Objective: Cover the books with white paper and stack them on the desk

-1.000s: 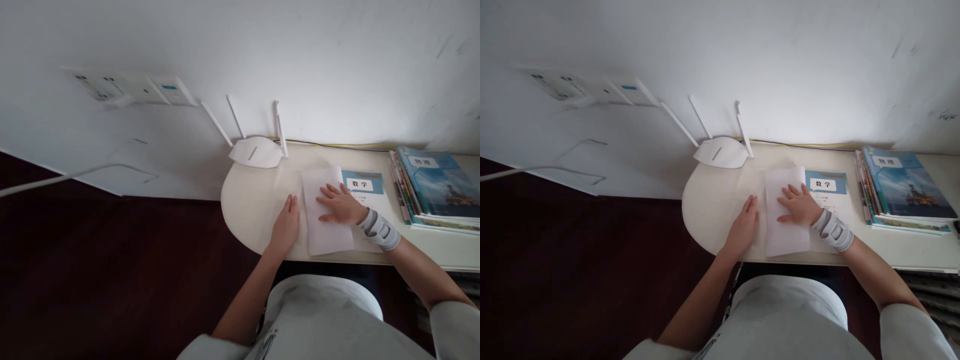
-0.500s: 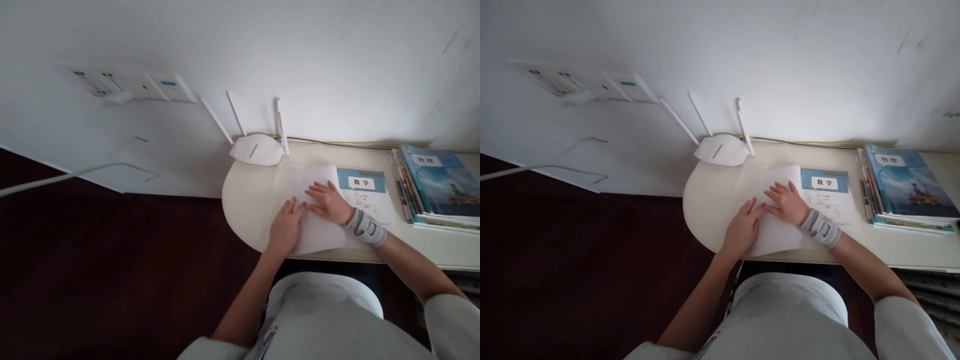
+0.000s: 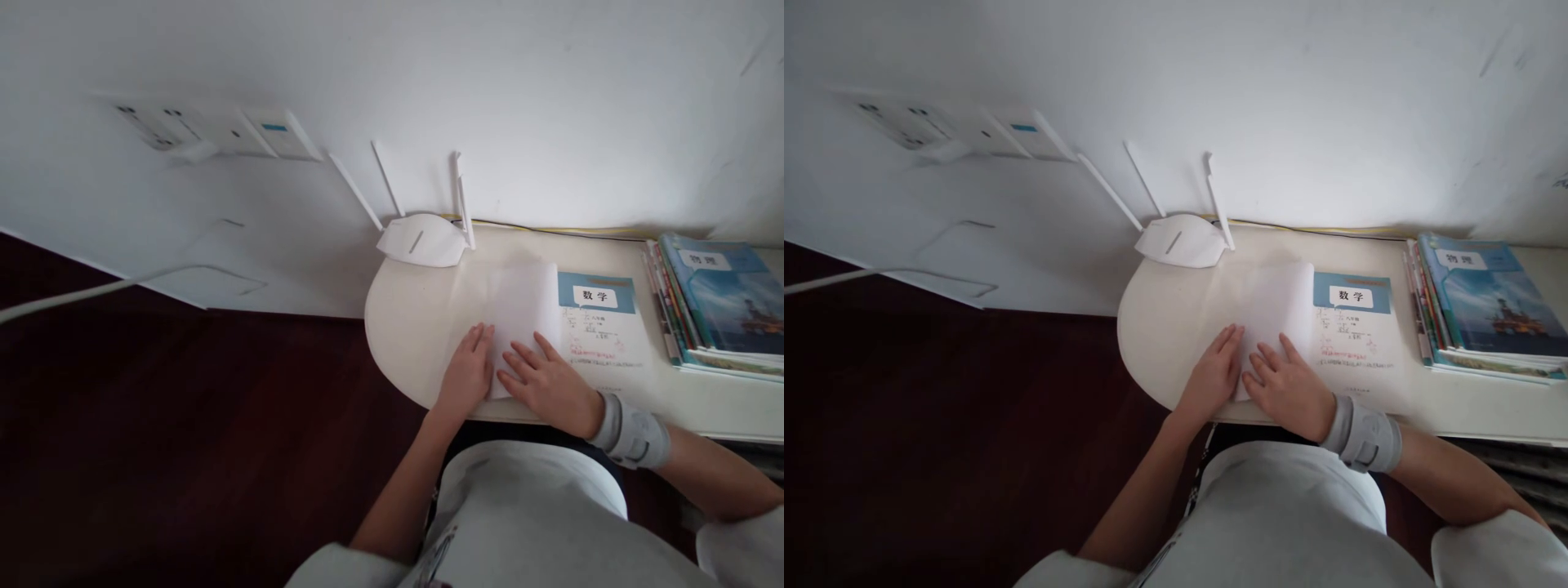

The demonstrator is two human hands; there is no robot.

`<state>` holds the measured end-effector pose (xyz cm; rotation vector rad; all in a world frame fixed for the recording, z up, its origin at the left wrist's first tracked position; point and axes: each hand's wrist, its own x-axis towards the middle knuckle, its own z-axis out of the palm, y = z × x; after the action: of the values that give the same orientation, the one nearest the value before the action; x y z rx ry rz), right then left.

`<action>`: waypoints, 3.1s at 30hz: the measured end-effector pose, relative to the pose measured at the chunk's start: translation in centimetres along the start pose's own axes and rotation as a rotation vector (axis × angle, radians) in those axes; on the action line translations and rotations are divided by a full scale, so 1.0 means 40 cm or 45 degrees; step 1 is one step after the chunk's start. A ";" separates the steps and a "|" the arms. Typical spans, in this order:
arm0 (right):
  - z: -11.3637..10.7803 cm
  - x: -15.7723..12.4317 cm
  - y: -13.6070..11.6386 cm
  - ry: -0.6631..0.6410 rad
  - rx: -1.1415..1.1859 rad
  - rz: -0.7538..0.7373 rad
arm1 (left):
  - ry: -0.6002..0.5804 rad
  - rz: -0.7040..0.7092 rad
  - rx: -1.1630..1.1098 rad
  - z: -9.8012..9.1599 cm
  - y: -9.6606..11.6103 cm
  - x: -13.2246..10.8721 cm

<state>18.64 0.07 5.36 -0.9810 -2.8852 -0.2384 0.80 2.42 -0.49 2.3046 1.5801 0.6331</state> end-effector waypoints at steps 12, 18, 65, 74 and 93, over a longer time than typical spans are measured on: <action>0.010 0.016 -0.052 0.135 -0.169 0.230 | 0.079 -0.138 0.132 -0.068 0.017 -0.025; 0.047 0.006 -0.079 0.137 -0.229 0.353 | -0.010 -0.150 0.141 -0.075 0.023 -0.023; 0.189 0.126 0.283 0.137 0.452 0.828 | 0.049 0.406 0.346 -0.072 0.079 -0.035; 0.208 0.139 0.309 0.254 0.485 0.916 | 0.185 0.706 0.308 0.020 0.088 -0.059; 0.164 0.160 0.216 0.091 0.489 0.678 | 0.053 -0.797 -1.154 -0.185 -0.168 0.038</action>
<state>18.66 11.79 0.75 -1.5449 -2.3550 0.2978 -7.88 6.17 3.14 1.0875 1.4676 0.9524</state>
